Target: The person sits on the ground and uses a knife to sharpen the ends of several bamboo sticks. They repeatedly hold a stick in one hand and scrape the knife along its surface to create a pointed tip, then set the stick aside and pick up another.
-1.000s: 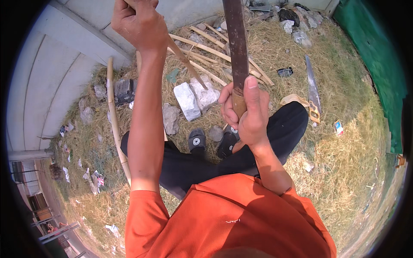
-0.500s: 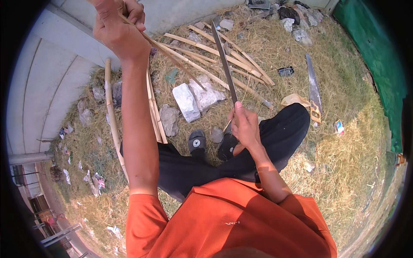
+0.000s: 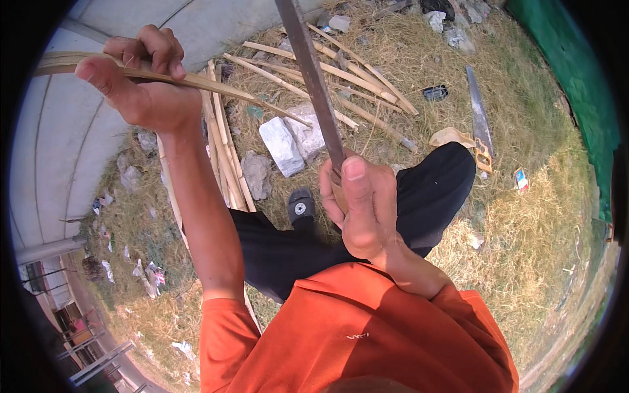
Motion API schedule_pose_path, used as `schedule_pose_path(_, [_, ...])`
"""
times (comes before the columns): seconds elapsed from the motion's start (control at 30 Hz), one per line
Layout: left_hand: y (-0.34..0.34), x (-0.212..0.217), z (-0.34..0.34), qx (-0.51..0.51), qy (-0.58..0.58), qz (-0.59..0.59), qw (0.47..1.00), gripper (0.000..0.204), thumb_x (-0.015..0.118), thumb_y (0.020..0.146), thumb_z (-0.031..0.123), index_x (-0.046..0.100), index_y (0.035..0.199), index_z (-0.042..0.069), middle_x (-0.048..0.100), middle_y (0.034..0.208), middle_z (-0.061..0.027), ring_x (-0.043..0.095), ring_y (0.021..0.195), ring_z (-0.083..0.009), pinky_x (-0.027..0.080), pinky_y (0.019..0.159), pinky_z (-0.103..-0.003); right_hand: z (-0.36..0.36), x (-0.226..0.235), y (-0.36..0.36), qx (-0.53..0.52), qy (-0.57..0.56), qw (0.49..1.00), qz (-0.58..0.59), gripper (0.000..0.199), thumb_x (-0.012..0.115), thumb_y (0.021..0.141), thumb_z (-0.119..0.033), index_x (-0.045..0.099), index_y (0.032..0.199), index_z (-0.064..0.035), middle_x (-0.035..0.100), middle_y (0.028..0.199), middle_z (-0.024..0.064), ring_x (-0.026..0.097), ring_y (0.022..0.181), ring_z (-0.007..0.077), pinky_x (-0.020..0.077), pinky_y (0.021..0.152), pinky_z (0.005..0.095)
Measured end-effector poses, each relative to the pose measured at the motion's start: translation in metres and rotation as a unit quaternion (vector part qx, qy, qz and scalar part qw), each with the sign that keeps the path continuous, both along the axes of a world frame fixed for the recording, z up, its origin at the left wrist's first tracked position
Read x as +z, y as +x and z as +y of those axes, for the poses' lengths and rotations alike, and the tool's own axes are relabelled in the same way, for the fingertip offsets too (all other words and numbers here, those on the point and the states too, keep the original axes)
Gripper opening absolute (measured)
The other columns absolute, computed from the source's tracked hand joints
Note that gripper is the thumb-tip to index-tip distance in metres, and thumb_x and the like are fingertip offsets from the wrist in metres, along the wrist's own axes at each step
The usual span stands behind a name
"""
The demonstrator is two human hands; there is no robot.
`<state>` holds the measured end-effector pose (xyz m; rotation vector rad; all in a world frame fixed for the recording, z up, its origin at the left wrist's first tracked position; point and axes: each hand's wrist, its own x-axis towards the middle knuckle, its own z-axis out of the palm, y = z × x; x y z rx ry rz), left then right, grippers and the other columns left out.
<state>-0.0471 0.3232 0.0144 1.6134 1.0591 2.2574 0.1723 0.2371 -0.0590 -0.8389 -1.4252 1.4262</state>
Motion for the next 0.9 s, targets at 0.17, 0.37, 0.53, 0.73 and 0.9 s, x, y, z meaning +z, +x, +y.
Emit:
schedule_pose_path(0.17, [0.014, 0.001, 0.001, 0.023, 0.002, -0.002, 1.000, 0.063, 0.031, 0.091, 0.073, 0.039, 0.071, 0.014, 0.027, 0.052, -0.0013, 0.020, 0.047, -0.0096, 0.018, 0.050, -0.025, 0.011, -0.067, -0.015, 0.047, -0.027, 0.973, -0.224, 0.060, 0.038, 0.101, -0.045, 0.055, 0.064, 0.0003, 0.047, 0.049, 0.0091, 0.049, 0.047, 0.0227, 0.0403, 0.054, 0.0369])
schedule_pose_path(0.37, [-0.001, 0.002, 0.002, 0.024, 0.006, 0.012, 1.000, 0.062, 0.033, 0.091, 0.072, 0.036, 0.071, 0.014, 0.027, 0.051, -0.0013, 0.020, 0.047, -0.0097, 0.017, 0.048, -0.023, 0.015, -0.024, -0.011, 0.026, 0.032, 0.972, -0.232, 0.061, 0.038, 0.100, -0.045, 0.057, 0.065, 0.0010, 0.050, 0.051, 0.0123, 0.051, 0.049, 0.0278, 0.0405, 0.055, 0.0400])
schedule_pose_path(0.53, [0.005, 0.000, 0.009, 0.023, 0.023, 0.032, 0.999, 0.062, 0.037, 0.091, 0.072, 0.032, 0.071, 0.013, 0.026, 0.051, -0.0017, 0.020, 0.047, -0.0098, 0.016, 0.046, -0.023, 0.005, -0.026, -0.008, 0.021, 0.053, 0.987, -0.153, 0.057, 0.045, 0.099, -0.040, 0.059, 0.070, 0.0067, 0.053, 0.056, 0.0245, 0.056, 0.052, 0.0414, 0.0420, 0.053, 0.0459])
schedule_pose_path(0.73, [-0.007, -0.001, 0.004, 0.023, 0.010, -0.006, 1.000, 0.064, 0.036, 0.089, 0.075, 0.031, 0.071, 0.014, 0.026, 0.051, -0.0013, 0.020, 0.047, -0.0095, 0.018, 0.049, -0.025, 0.033, -0.105, 0.017, 0.054, -0.163, 0.908, -0.383, 0.058, 0.041, 0.099, -0.046, 0.056, 0.075, 0.0048, 0.054, 0.057, 0.0134, 0.056, 0.043, 0.0275, 0.0410, 0.041, 0.0346])
schedule_pose_path(0.9, [-0.007, -0.001, 0.001, 0.000, 0.000, 0.005, 1.000, 0.066, 0.034, 0.088, 0.077, 0.032, 0.071, 0.014, 0.026, 0.050, -0.0012, 0.019, 0.045, -0.0100, 0.019, 0.051, -0.027, 0.008, -0.052, 0.018, 0.003, -0.072, 0.990, -0.125, 0.058, 0.038, 0.101, -0.046, 0.053, 0.071, 0.0017, 0.048, 0.053, 0.0064, 0.045, 0.039, 0.0134, 0.0347, 0.039, 0.0278])
